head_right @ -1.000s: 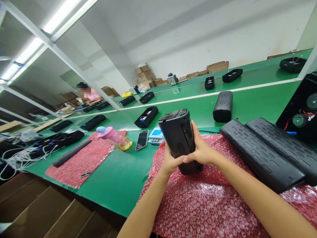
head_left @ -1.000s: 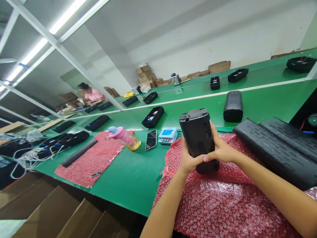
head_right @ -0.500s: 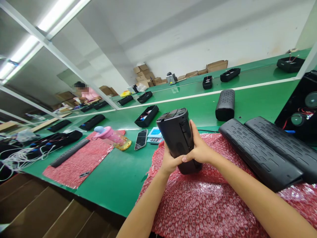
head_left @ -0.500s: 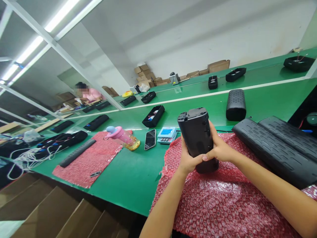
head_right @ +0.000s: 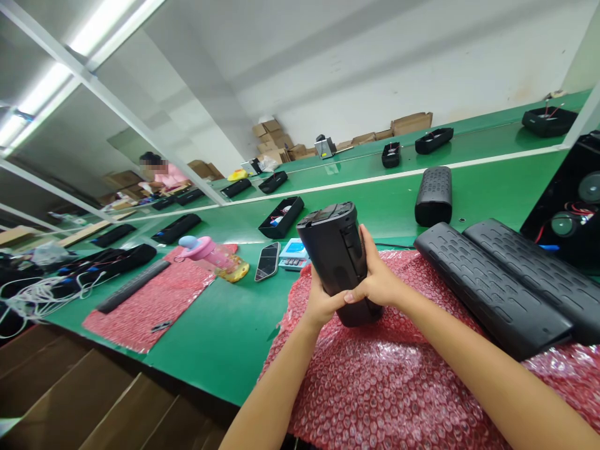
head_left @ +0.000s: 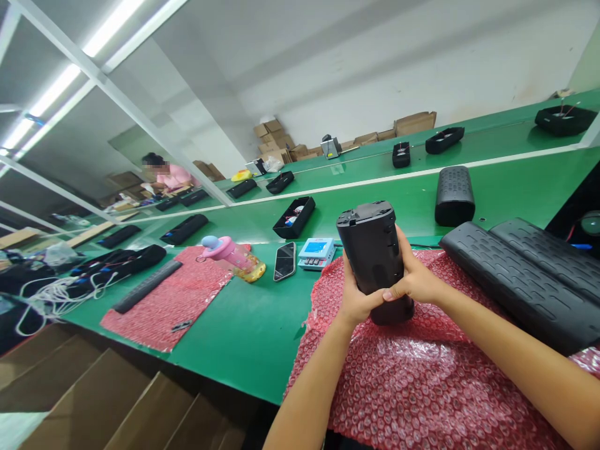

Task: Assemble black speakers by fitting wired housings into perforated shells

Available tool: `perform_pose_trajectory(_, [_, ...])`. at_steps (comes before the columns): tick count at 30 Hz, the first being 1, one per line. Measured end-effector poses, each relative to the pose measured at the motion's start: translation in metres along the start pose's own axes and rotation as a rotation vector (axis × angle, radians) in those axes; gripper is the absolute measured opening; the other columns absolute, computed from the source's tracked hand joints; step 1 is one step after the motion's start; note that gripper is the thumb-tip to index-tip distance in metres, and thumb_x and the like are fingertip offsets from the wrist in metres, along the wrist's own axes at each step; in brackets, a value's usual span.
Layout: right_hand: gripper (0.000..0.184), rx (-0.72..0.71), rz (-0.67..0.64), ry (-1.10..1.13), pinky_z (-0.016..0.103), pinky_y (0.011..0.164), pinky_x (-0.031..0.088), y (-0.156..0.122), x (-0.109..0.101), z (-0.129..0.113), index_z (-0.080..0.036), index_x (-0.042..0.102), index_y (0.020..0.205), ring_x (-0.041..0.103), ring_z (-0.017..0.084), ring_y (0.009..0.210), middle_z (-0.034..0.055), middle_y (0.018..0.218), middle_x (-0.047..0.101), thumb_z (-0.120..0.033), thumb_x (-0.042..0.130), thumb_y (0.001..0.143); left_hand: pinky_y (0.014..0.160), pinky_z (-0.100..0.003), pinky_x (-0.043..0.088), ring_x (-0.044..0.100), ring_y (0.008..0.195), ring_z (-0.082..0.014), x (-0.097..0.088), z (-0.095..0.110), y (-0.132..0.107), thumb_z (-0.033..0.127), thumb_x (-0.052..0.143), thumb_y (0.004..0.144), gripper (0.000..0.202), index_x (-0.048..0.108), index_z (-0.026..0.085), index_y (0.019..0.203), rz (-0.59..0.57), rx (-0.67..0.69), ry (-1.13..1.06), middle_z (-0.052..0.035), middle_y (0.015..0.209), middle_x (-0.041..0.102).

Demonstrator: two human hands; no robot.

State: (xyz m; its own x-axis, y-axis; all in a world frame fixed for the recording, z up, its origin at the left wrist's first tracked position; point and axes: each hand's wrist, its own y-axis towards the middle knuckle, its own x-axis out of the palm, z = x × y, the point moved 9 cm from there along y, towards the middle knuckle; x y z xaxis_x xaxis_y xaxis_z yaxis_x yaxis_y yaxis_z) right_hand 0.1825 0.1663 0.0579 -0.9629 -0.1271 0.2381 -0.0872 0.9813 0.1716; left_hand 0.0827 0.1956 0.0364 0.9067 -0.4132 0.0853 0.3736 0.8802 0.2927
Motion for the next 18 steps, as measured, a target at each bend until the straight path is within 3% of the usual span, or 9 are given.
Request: perform_pose_trajectory(18, [0.134, 0.003, 0.006, -0.019, 0.046, 0.104, 0.036, 0.0012, -0.0018, 0.0021, -0.033, -0.017, 0.141, 0.024, 0.029, 0.136, 0.0073, 0.153, -0.002, -0.015, 0.072, 0.043, 0.097, -0.049, 0.045, 0.058, 0.111, -0.0310, 0.0032, 0.0027, 0.0003, 0.042, 0.085, 0.048, 0.116, 0.015, 0.027, 0.139, -0.011, 0.006, 0.017, -0.0131, 0.128, 0.053])
